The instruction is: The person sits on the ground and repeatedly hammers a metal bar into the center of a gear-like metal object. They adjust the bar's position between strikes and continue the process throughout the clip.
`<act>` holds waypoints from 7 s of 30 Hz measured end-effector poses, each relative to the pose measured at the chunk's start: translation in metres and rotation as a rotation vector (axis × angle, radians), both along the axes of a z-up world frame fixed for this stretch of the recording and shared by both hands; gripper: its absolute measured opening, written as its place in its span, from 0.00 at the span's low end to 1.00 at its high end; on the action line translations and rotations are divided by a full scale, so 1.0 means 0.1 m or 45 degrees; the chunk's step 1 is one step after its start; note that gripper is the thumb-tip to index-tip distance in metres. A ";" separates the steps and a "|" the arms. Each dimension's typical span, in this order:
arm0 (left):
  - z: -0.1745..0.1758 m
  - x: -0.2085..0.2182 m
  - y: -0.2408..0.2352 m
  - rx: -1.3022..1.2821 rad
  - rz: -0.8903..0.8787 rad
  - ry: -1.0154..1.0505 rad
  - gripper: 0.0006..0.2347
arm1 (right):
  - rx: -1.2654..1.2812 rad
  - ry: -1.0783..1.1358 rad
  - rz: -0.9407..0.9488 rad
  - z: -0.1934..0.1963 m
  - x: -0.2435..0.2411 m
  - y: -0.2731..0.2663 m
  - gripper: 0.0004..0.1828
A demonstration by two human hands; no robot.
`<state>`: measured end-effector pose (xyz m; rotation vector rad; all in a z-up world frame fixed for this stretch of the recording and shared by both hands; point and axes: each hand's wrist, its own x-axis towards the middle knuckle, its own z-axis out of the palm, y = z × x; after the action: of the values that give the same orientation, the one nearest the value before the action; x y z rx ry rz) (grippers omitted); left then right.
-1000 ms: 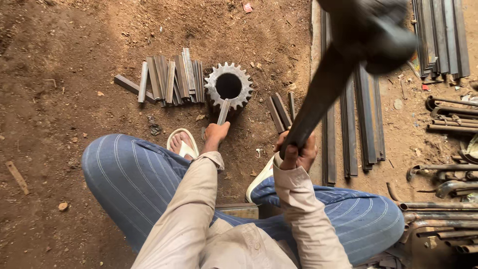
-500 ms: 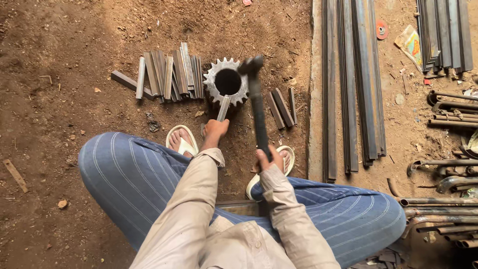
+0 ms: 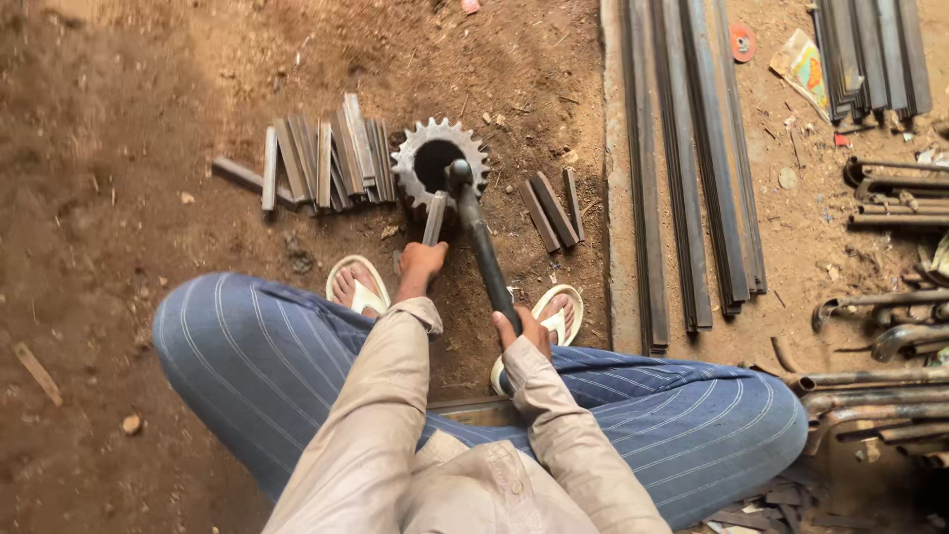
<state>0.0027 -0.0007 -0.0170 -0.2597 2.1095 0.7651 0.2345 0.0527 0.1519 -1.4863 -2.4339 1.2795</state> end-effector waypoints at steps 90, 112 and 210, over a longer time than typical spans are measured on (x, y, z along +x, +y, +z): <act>-0.08 0.08 -0.01 0.077 -0.098 0.092 0.24 | -0.085 0.084 0.106 0.07 -0.30 -0.07 0.28; 0.04 0.08 -0.02 0.058 -0.116 0.098 0.23 | -0.332 0.190 0.031 -0.28 -0.20 0.00 0.23; -0.09 -0.23 0.23 0.262 -0.288 1.406 0.14 | -0.203 1.257 0.091 -0.17 -0.40 0.00 0.22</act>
<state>-0.0200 0.0222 -0.0264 0.6591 2.9454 1.1219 0.1948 0.0530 0.1351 -0.5171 -1.7417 1.6874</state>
